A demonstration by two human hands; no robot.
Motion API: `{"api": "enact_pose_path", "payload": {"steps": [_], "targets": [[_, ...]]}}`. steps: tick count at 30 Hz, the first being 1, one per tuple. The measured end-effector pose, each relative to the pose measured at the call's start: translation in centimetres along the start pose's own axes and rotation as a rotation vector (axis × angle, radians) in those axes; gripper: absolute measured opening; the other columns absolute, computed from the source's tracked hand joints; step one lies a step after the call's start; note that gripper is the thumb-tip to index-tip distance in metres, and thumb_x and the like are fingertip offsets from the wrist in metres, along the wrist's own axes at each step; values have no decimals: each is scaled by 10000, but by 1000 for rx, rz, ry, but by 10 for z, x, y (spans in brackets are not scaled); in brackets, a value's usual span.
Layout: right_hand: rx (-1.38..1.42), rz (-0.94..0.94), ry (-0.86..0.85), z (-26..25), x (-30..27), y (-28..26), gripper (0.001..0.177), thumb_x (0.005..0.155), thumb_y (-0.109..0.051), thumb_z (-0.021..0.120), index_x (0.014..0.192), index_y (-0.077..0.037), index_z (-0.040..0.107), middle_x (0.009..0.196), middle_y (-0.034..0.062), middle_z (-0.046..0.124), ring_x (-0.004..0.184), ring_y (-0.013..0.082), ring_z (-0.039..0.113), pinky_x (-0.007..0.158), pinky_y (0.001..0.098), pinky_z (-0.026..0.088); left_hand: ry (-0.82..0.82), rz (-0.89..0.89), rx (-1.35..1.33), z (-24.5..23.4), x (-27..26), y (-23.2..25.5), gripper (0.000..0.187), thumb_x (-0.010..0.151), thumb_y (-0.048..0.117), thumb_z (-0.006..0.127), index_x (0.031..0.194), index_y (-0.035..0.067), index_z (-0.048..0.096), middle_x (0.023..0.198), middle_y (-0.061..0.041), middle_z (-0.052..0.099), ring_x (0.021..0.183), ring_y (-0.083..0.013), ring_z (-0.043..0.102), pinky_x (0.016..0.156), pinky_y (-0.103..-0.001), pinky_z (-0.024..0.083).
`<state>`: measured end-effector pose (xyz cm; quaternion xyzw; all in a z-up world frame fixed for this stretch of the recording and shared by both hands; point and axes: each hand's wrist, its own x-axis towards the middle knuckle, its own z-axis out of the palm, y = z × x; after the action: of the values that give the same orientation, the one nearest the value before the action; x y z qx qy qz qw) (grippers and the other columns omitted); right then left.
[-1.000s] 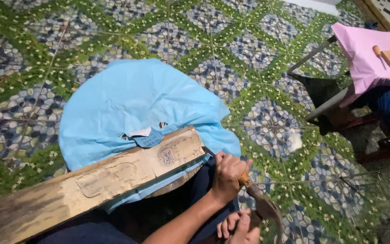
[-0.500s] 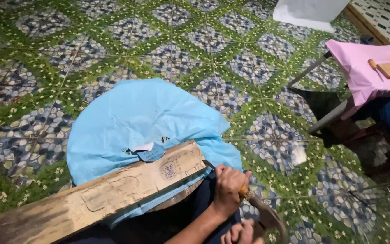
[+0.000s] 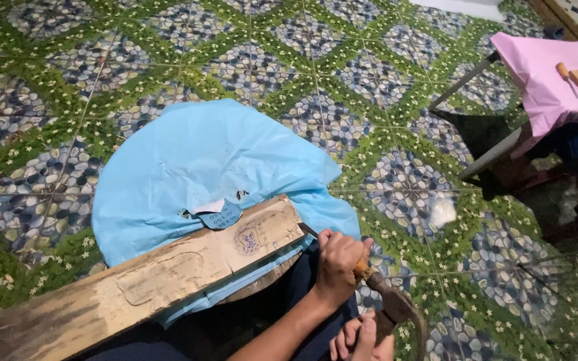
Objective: The person carves a wooden board using a chisel and a hammer, striking the chisel with the hammer to remove wood along a drawn pattern.
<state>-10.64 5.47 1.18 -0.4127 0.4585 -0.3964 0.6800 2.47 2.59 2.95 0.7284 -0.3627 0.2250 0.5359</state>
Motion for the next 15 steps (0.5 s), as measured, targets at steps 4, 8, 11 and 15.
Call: {"api": "enact_pose_path", "payload": {"steps": [4, 8, 11, 15], "targets": [[88, 89, -81, -29, 20, 30, 212, 1110, -343, 462, 1082, -134, 475, 612, 51, 314, 360, 170, 256, 311, 331, 263, -6, -33, -26, 0, 1, -1, 517, 1086, 141, 613, 690, 118, 281, 643, -49, 284, 643, -241, 320, 736, -396, 272], [18, 26, -13, -18, 7, 7, 255, 1088, -268, 489, 984, -37, 459, 547, 76, 280, 314, 172, 253, 294, 328, 245, -23, -13, -8, -1, -3, 3, 511, 1092, 137, 594, 698, 121, 269, 653, -55, 270, 645, -260, 338, 746, -400, 273], [33, 11, 1, -5, 6, -2, 245, 1079, -264, 491, 999, -39, 437, 535, 87, 266, 311, 180, 250, 284, 338, 239, 9, -10, -5, -2, 3, 1, 497, 1075, 114, 617, 698, 112, 293, 651, -60, 285, 645, -267, 354, 746, -416, 279], [84, -121, -153, -22, 12, 9, 229, 1089, -296, 474, 1040, -72, 476, 537, 55, 324, 312, 116, 267, 243, 287, 241, 36, 28, -14, 1, 2, -2, 507, 1067, 87, 626, 694, 116, 284, 641, -42, 255, 633, -246, 337, 763, -410, 274]]}}
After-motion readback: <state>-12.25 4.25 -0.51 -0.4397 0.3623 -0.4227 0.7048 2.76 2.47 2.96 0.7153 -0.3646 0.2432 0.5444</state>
